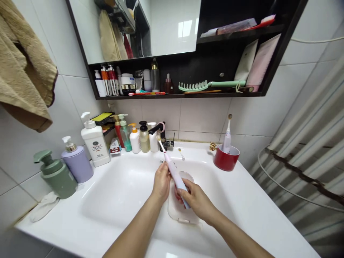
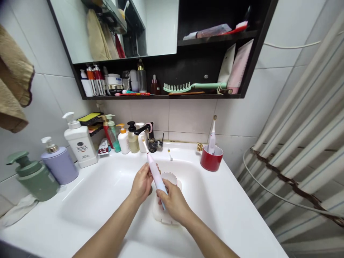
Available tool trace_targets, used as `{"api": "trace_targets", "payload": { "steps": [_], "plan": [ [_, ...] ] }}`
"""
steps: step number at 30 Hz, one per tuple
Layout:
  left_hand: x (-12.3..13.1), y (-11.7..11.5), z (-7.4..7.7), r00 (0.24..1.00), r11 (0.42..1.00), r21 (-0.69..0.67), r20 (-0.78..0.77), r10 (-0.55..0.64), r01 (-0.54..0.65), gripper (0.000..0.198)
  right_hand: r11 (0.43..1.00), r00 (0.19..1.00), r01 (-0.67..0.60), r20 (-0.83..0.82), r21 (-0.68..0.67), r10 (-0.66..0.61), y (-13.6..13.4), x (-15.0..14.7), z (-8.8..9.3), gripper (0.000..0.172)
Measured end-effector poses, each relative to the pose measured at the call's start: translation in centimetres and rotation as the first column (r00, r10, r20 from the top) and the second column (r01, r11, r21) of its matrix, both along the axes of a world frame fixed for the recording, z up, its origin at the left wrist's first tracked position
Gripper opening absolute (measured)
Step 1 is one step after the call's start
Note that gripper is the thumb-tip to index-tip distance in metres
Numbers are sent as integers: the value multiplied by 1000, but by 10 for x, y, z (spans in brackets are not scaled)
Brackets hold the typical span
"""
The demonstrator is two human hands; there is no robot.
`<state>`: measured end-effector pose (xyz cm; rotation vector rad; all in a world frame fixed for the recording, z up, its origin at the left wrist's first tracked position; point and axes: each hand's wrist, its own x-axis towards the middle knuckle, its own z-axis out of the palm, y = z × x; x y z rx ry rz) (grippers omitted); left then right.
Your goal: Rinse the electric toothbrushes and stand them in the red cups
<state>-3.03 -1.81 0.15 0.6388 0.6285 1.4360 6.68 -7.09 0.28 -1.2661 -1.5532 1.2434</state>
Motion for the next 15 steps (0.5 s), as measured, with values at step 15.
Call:
{"api": "trace_targets", "payload": {
  "steps": [15],
  "plan": [
    [-19,19,-1,985,984,-30,2,173,-173,19,970,986,-155,-87,-188,141,-5,-1,-1,20]
  ]
}}
